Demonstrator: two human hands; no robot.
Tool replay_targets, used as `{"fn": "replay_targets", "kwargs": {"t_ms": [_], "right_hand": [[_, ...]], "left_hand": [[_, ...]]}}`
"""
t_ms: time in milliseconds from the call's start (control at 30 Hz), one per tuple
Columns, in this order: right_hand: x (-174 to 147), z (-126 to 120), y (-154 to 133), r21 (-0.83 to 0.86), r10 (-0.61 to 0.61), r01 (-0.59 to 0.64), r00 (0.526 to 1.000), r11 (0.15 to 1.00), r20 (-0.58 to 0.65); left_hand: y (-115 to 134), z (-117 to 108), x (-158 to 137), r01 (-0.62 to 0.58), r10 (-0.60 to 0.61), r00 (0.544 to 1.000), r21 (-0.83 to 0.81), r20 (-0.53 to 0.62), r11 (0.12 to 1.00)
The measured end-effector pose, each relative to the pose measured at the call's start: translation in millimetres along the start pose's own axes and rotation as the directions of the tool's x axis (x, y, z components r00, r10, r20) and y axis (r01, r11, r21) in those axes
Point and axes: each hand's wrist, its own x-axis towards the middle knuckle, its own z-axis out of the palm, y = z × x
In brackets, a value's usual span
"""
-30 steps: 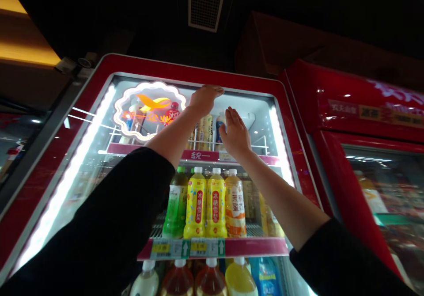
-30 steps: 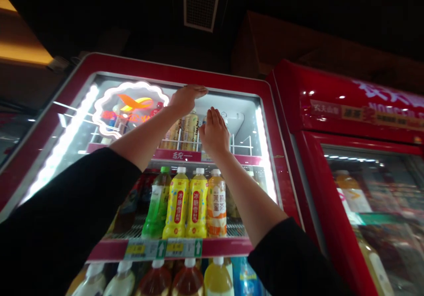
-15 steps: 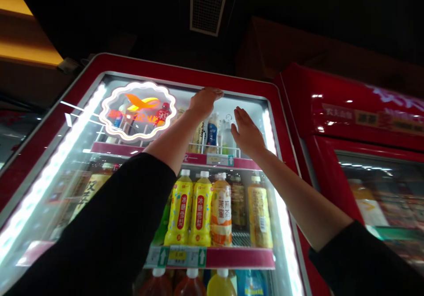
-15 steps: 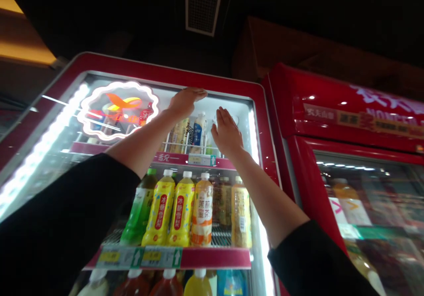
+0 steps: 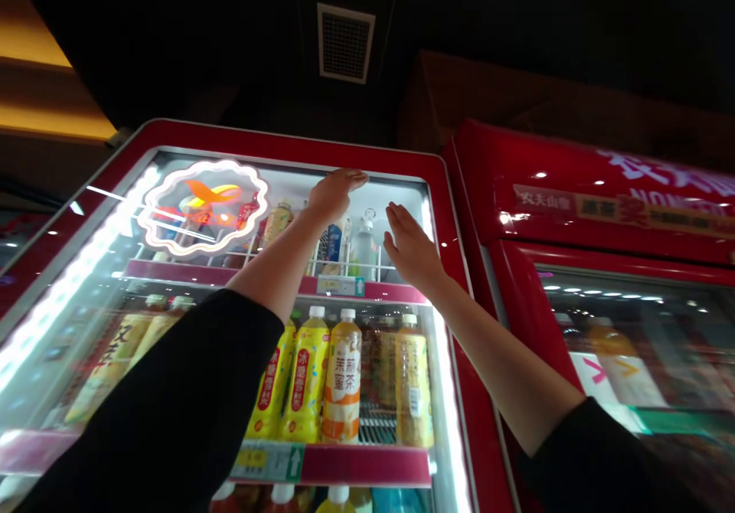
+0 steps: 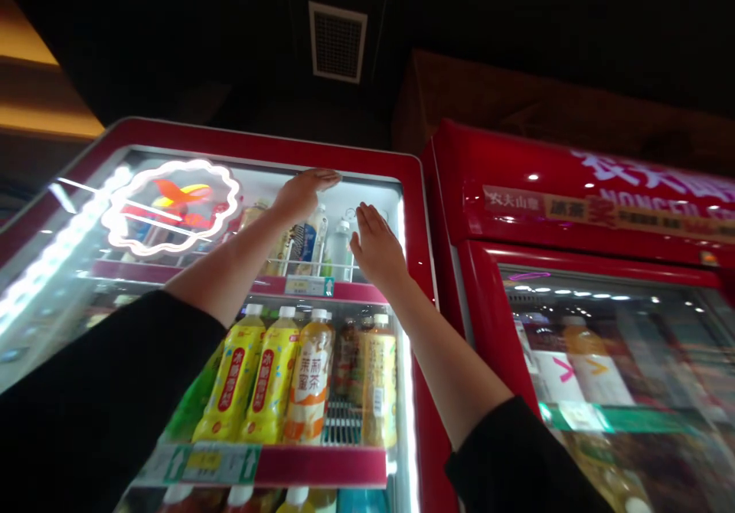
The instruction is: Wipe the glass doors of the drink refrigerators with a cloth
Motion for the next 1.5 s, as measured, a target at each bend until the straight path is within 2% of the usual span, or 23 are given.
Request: {"fn": "replay_targets", "kwargs": {"t_ms": [133,233,367,467,633,800,867,967,1067,1133,1267,1367,1433,1500], "right_hand": [[-0.6,-1.7,-4.9,0.011,0.019,-0.019,1.000,1.000,0.007],[-1.4,-4.8,-7.2,0.011,0.042,-0.042,0.999,0.999,0.025],[-3.4,-5.0,-7.3,0.030,0.073,-0.072,0.997,0.997,-0.014],[-3.8,-2.9,-6.8,0.048,0.083,-0.081,0.996,0.996,-0.042],[-2.8,-2.5,-5.1,0.022,0.119,-0.118,0.989,0.993,-0.088],[-1.4,0.5,-1.3,0.020,0.187,-0.186,0.973,0.982,-0.135],[-1.2,2.1,0.4,0.036,0.185,-0.181,0.973,0.983,-0.137],[-1.7,0.3,3.3,0.049,0.175,-0.171,0.979,0.984,-0.109],[-3.3,-8.5,7.8,0.033,0.136,-0.135,0.990,0.990,-0.027],[-5.0,-16.2,12.3,0.026,0.107,-0.107,0.994,0.994,0.034],[-13.3,-26.3,24.6,0.024,0.074,-0.076,0.993,0.997,0.096],[-24.5,-26.6,33.8,0.033,0.034,-0.036,0.997,0.999,0.074],[-31.7,-25.0,37.6,0.034,0.018,-0.019,0.999,0.999,0.051],[-36.7,-23.3,39.1,0.029,0.018,-0.019,0.999,0.999,0.039]], "left_hand": [[22.7,18.9,20.5,0.102,-0.102,0.993,0.001,-0.056,0.995],[31.8,26.6,21.7,0.037,-0.036,0.999,0.014,-0.012,0.999],[26.8,20.9,15.4,-0.096,0.094,0.993,0.031,0.077,0.995],[25.7,17.6,23.7,-0.073,0.069,0.994,0.045,0.082,0.996],[41.5,29.2,46.7,0.008,-0.009,1.000,0.039,0.018,0.999],[40.6,24.5,33.0,-0.149,0.144,0.984,0.042,0.109,0.988],[35.2,16.7,25.6,-0.194,0.187,0.972,0.039,0.139,0.980],[33.8,10.4,28.3,-0.143,0.133,0.982,0.065,0.130,0.988],[45.9,18.9,44.0,-0.030,0.023,0.997,0.091,0.079,0.995],[59.0,31.0,53.6,0.000,-0.005,0.998,0.079,0.064,0.997],[78.1,52.9,57.4,-0.110,0.108,0.990,0.011,0.094,0.994],[76.4,56.6,57.9,-0.175,0.182,0.975,-0.062,0.128,0.983],[71.4,55.4,64.4,-0.167,0.178,0.975,-0.095,0.132,0.981],[69.0,56.1,74.8,-0.114,0.124,0.987,-0.098,0.101,0.989]]}}
